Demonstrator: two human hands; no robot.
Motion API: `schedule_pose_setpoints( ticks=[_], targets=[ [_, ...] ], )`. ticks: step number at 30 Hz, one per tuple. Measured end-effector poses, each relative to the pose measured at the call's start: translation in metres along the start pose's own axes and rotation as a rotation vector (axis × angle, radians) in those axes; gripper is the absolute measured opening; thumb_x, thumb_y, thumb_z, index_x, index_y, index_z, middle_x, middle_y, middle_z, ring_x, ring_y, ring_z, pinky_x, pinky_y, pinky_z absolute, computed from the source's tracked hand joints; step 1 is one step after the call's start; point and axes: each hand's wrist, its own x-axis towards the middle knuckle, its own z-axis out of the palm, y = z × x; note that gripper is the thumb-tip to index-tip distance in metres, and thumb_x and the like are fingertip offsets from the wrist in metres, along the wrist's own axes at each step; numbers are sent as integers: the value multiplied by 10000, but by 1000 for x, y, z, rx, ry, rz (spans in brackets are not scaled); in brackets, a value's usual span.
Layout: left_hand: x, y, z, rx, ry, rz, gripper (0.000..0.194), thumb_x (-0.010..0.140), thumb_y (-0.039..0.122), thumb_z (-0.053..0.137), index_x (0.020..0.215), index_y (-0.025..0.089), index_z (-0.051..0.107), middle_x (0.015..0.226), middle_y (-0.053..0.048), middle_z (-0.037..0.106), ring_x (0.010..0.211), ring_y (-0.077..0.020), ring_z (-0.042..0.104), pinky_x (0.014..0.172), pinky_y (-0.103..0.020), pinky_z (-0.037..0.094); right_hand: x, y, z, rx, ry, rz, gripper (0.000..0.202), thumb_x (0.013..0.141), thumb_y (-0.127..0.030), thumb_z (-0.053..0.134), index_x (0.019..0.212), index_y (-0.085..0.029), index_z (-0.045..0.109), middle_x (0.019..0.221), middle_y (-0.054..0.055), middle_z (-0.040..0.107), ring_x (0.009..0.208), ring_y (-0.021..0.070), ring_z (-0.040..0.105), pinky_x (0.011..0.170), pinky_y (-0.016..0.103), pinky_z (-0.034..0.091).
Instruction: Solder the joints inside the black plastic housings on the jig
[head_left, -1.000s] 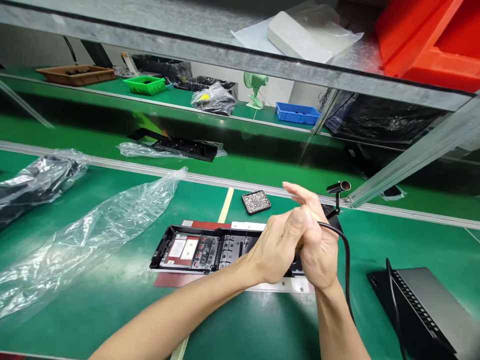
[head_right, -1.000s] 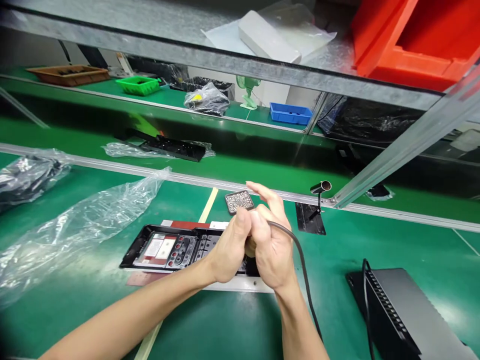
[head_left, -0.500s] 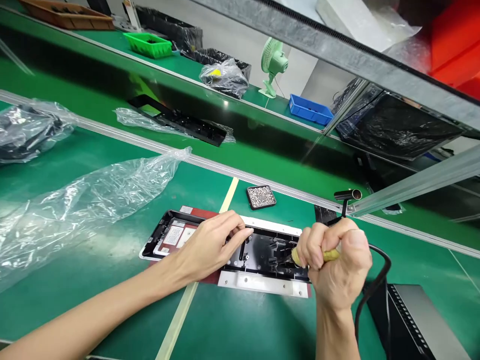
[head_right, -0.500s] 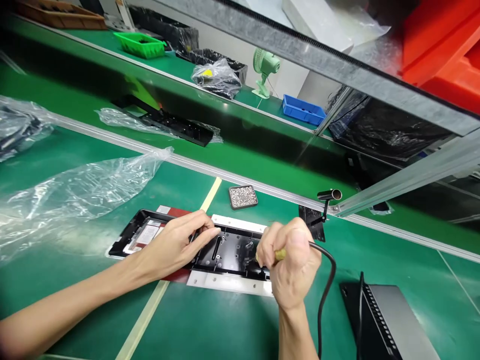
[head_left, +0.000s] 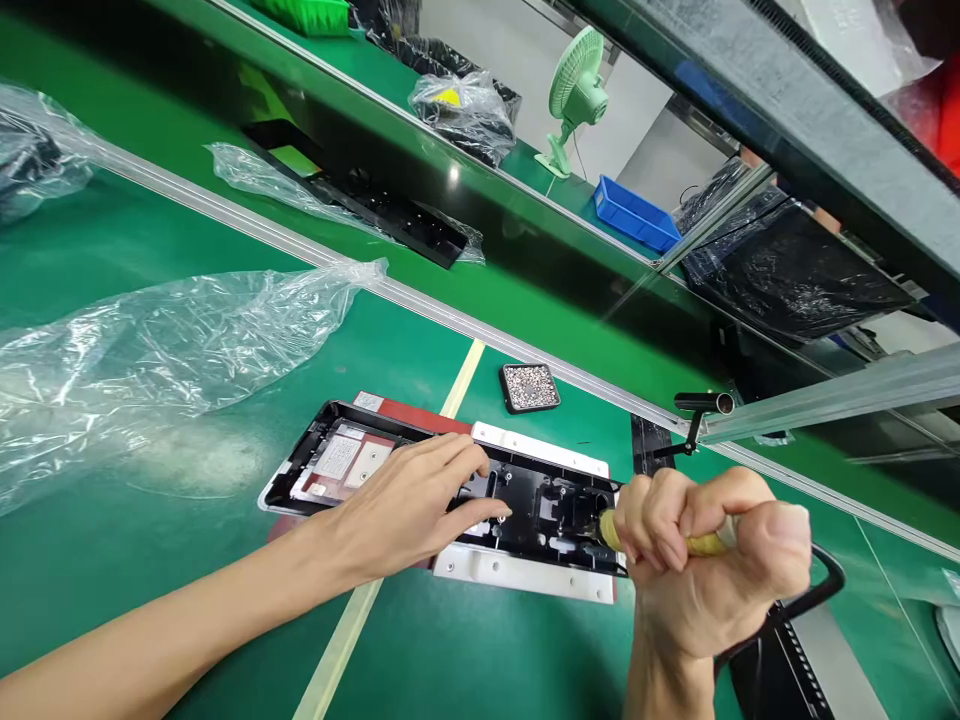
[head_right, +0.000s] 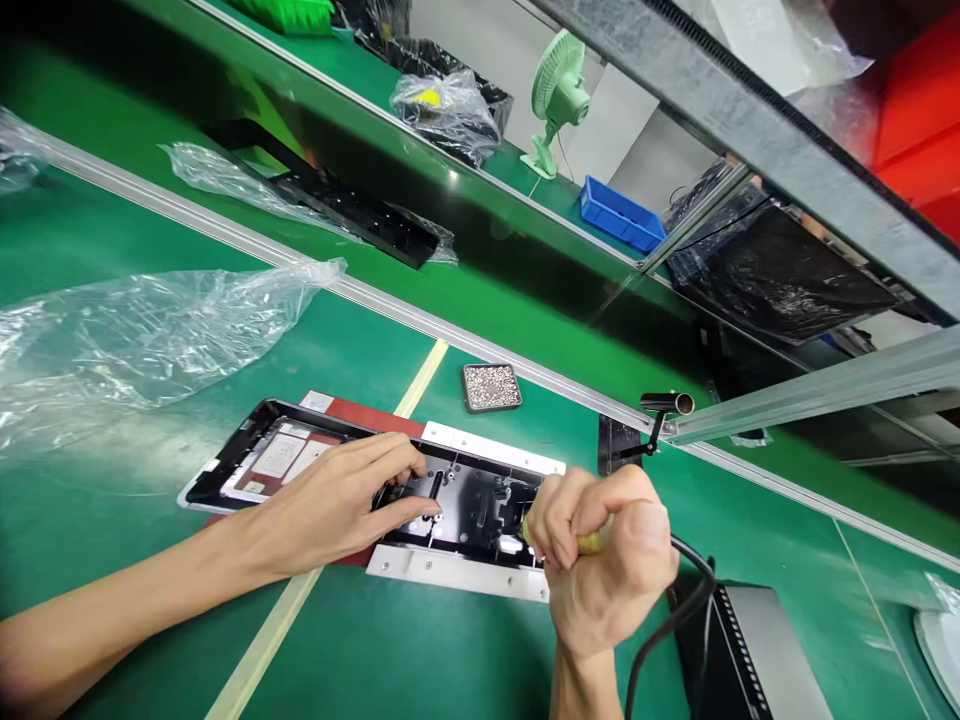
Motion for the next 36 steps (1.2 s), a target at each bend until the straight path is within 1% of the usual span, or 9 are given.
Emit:
schedule_pose_setpoints(
  ticks=[3,7,11,14,16,20,24,30,36],
  targets=[
    [0,0,-2,-40,-29,-27,286,969,471,596,995,190,549,923,-8,586,814,-166,561,677,-298,423,1,1,-2,3,-13,-5,393,948,-445,429,637,-215,501,425,-66,361,360,91,292,344,205,309],
    [2,-1,-2,-90,-75,-91,265,958,460,622,982,205,551,922,12,571,781,-150,541,673,-293,415,1,2,-4,11,-20,-10,418,958,-478,406,646,-218,511,425,-63,362,357,94,298,344,204,305],
    [3,-2,-2,-130,-89,-121,189,984,385,599,948,208,544,901,25,558,745,-132,523,659,-286,400,-1,2,-5,6,-17,-7,430,966,-495,395,657,-220,511,436,-61,373,358,94,298,344,205,305],
    [3,-3,-1,-132,-79,-94,125,1017,297,539,939,201,560,907,18,563,750,-128,522,647,-282,385,-1,2,-4,-3,-18,-11,421,959,-490,411,651,-220,508,432,-64,367,359,93,289,339,204,307],
    [2,-5,0,-119,-71,-71,128,1027,273,512,966,198,596,911,9,567,757,-130,532,647,-282,385,0,1,-3,1,-23,-16,418,955,-486,420,647,-219,511,426,-65,362,358,91,286,335,203,311],
    [2,-8,5,-76,-60,-37,208,1036,271,487,996,199,677,873,-4,570,749,-138,553,654,-282,401,1,1,-1,16,-14,-7,420,944,-492,437,636,-216,507,423,-69,354,356,85,278,333,196,301],
    [2,-11,7,-68,-47,-38,255,1038,275,480,1012,205,725,854,-13,588,752,-143,580,677,-278,431,-1,1,-1,19,-13,-6,422,937,-499,448,630,-215,498,419,-72,353,354,82,276,334,192,299],
    [1,-11,8,-62,-13,-20,273,1035,286,492,997,202,749,835,-14,607,738,-139,588,682,-270,450,-1,2,1,4,12,-22,417,935,-485,474,624,-208,484,421,-76,347,356,79,279,340,186,302],
    [2,-12,8,-36,18,2,261,1027,274,511,979,196,756,811,-9,594,713,-130,572,644,-267,430,-2,2,5,4,39,-34,419,942,-471,466,620,-205,464,424,-78,328,363,73,271,353,169,284]
  ],
)
